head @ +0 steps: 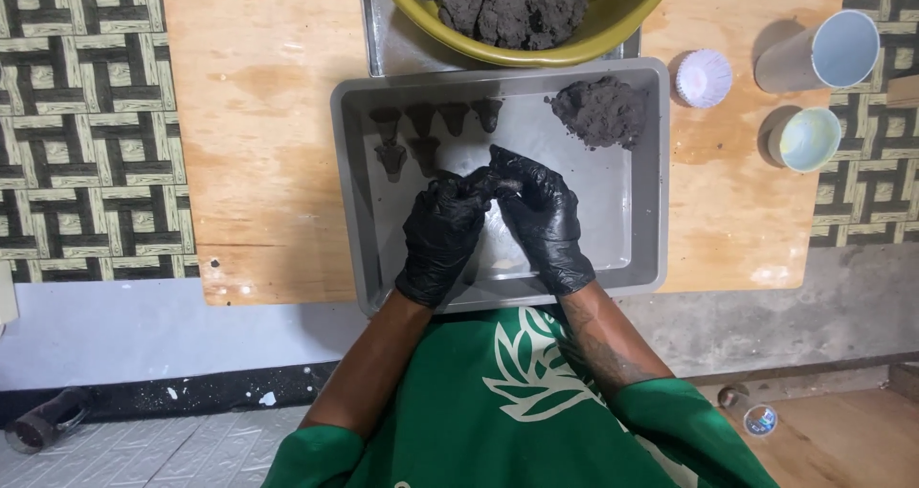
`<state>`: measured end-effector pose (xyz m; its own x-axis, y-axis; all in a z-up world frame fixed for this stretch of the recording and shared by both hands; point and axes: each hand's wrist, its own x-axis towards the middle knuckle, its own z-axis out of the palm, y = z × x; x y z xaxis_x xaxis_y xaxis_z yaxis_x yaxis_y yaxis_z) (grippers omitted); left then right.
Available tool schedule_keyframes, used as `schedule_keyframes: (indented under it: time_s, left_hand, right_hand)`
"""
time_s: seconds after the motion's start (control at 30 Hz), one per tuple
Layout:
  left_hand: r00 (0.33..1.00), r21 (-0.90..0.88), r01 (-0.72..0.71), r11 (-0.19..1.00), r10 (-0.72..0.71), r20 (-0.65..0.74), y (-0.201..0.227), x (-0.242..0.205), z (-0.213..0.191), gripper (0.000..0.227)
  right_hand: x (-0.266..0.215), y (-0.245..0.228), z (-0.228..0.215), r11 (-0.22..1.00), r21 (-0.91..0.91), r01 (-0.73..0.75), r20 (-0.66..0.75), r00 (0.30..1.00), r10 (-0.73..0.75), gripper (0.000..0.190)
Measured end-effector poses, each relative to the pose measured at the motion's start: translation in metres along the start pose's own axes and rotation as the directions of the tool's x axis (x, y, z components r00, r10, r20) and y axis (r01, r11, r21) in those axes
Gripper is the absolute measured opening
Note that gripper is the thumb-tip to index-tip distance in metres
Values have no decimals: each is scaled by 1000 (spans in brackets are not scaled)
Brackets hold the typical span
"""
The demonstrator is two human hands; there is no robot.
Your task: The person shapes a dark, clay-like material into small, cone-shaped objects using their hands. They work over a gray tray, repeatedly molding the material and placing the finished pieces in a row within the tray.
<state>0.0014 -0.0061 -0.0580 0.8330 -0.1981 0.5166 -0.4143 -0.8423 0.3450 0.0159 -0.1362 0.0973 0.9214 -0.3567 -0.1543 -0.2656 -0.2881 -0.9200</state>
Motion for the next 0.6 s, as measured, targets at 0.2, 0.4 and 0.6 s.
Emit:
schedule_keyframes:
  time_s: [0.2,0.4,0.6]
  left_hand:
    - [997,-4,67,998,-67,-25,6,3,5,58]
    - [999,87,26,996,-23,-30,4,14,-1,46]
    - [1000,106,12,994,-14,20,8,25,-19,20]
  right_hand:
    - [0,0,2,999,25,-36,4,999,36,23]
    - [-1,6,3,997,-72,-42,-9,999,41,23]
    - [-1,17,7,957,-287,40,-107,991,-74,14]
